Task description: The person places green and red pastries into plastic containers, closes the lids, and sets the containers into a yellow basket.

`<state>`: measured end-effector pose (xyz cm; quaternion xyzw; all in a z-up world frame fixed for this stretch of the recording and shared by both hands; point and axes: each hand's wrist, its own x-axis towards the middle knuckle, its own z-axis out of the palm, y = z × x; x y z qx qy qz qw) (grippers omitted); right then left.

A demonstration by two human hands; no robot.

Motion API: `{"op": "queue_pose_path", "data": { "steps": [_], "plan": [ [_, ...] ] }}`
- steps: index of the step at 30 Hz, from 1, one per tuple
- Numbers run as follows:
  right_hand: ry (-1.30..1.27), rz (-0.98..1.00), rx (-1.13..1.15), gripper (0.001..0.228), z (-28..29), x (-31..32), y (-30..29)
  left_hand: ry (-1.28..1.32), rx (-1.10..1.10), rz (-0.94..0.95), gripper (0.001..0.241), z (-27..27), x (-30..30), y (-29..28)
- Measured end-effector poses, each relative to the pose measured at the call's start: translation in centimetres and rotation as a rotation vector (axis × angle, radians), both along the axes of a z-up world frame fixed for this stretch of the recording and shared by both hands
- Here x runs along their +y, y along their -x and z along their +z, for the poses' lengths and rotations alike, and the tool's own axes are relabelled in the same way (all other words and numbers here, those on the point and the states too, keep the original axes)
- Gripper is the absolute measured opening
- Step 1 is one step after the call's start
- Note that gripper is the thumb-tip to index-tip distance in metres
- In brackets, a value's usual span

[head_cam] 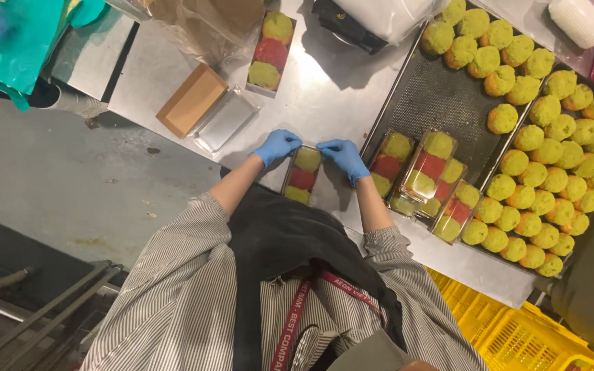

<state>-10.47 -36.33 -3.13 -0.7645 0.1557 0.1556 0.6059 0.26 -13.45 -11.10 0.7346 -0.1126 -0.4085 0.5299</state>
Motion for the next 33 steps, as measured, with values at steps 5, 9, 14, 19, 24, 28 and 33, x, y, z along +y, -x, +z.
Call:
{"op": "queue_pose_path", "data": {
  "steps": [5,9,14,19,24,28,33],
  "plan": [
    [0.049,-0.310,0.082,0.034,3.8,3.5,0.6,0.010,0.102,0.147,0.021,4.4,-0.5,0.4],
    [0.661,-0.162,-0.462,0.066,7.8,9.1,0.7,-0.057,-0.588,0.265,0.025,13.0,1.1,0.6],
    [0.695,-0.045,-0.406,0.092,5.1,10.1,0.4,-0.349,-0.943,0.350,0.021,15.3,7.8,-1.5],
    [0.772,-0.111,-0.299,0.089,4.0,3.3,-3.8,-0.300,-0.876,0.029,0.021,13.6,14.3,-3.2],
    [0.926,-0.115,-0.492,0.055,5.6,3.7,-10.1,-0.181,-0.787,0.160,0.022,10.2,15.4,-3.3],
    [0.432,-0.148,-0.289,0.035,1.5,6.5,-17.9,-0.214,-0.765,0.146,0.021,9.1,15.4,-3.4],
    [0.302,-0.251,-0.181,0.036,-7.1,7.2,-23.5,-0.226,-0.852,0.127,0.022,10.7,14.7,-3.1]
  ]
}}
